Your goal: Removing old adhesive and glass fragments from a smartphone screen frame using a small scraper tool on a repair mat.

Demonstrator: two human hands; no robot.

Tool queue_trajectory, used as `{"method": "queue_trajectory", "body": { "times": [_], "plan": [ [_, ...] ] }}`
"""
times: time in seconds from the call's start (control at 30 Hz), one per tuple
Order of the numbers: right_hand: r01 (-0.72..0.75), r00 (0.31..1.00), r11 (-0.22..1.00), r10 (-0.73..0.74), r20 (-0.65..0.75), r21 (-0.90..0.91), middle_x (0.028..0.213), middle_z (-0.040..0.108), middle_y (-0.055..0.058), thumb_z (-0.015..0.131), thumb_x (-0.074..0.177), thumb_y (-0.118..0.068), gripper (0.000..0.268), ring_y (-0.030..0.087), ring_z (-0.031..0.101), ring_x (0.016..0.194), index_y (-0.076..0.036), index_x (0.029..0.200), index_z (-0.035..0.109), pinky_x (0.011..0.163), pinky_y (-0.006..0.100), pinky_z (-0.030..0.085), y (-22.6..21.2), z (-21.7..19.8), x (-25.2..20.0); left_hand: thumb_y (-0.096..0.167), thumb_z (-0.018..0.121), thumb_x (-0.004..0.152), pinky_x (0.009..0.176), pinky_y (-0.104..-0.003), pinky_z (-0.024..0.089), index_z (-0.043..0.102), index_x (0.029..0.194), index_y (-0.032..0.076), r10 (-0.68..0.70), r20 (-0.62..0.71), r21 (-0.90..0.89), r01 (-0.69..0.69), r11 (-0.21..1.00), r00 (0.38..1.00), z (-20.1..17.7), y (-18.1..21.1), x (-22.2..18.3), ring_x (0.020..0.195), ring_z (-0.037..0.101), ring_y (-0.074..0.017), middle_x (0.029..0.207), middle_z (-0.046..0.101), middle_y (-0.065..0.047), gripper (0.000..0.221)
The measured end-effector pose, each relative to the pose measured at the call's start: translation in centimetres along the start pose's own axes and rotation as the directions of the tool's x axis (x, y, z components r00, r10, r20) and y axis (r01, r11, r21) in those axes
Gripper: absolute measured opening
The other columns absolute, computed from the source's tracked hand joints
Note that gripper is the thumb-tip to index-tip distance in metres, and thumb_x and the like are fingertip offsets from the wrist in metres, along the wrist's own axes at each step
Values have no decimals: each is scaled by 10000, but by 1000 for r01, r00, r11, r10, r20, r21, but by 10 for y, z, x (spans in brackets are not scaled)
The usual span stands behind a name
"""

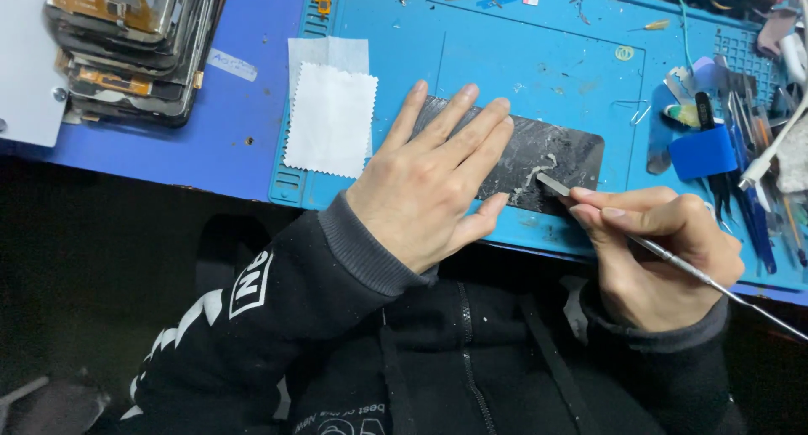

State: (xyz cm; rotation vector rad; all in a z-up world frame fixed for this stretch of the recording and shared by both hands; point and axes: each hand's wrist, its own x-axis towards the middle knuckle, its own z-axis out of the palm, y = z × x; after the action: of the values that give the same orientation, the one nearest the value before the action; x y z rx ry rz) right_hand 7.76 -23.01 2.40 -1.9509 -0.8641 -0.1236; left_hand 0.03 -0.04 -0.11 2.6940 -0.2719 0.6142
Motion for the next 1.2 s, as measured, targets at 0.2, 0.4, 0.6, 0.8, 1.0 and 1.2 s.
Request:
{"method": "queue_trajectory", "body": {
  "times": [0.2,0.4,0.6,0.8,1.0,1.2],
  "plan": [
    [10,1000,1000,-10,2,-3,996,717,234,776,962,111,326,258,768,967,-1,887,480,820,298,629,-5,2,2,404,688,957,1227,-618,282,551,1426,-25,1,-2,-4,-1,1000,1000,1,0,0,1451,440,-364,1524,515,-164,650],
    [68,998,997,-68,7,-38,996,717,249,779,952,123,317,266,767,951,13,894,488,813,304,628,-7,7,5,402,688,970,1227,-620,288,549,1432,-27,2,1,-8,-2,1000,1000,0,0,1,1450,440,-369,1522,514,-172,645],
    [15,1000,1000,-15,16,23,970,734,239,773,993,138,345,259,782,966,7,853,486,838,293,641,12,-4,-10,387,682,950,1216,-619,294,556,1415,-23,-4,-13,-5,3,1000,1000,-3,2,1,1439,451,-367,1509,523,-169,633],
    [-1,1000,993,2,-15,114,985,728,242,717,950,171,242,263,770,994,28,927,522,900,320,636,8,6,-6,371,687,927,1203,-617,307,568,1396,-18,-13,-16,-18,13,1000,1000,-6,4,3,1424,466,-368,1497,538,-161,622],
    [23,999,993,-20,-26,119,956,750,198,721,869,139,215,255,785,973,26,868,539,865,319,639,10,6,0,370,676,908,1191,-609,312,570,1375,-25,-9,-24,-22,8,1000,1000,-10,7,5,1411,474,-373,1483,551,-161,621],
    [-7,1000,985,11,-27,174,896,753,179,736,858,118,186,246,796,961,20,854,578,857,317,648,22,-1,-4,395,646,929,1175,-615,305,561,1375,-35,1,6,11,-1,1000,1000,-5,5,5,1416,461,-375,1478,546,-170,625]
  ]
}}
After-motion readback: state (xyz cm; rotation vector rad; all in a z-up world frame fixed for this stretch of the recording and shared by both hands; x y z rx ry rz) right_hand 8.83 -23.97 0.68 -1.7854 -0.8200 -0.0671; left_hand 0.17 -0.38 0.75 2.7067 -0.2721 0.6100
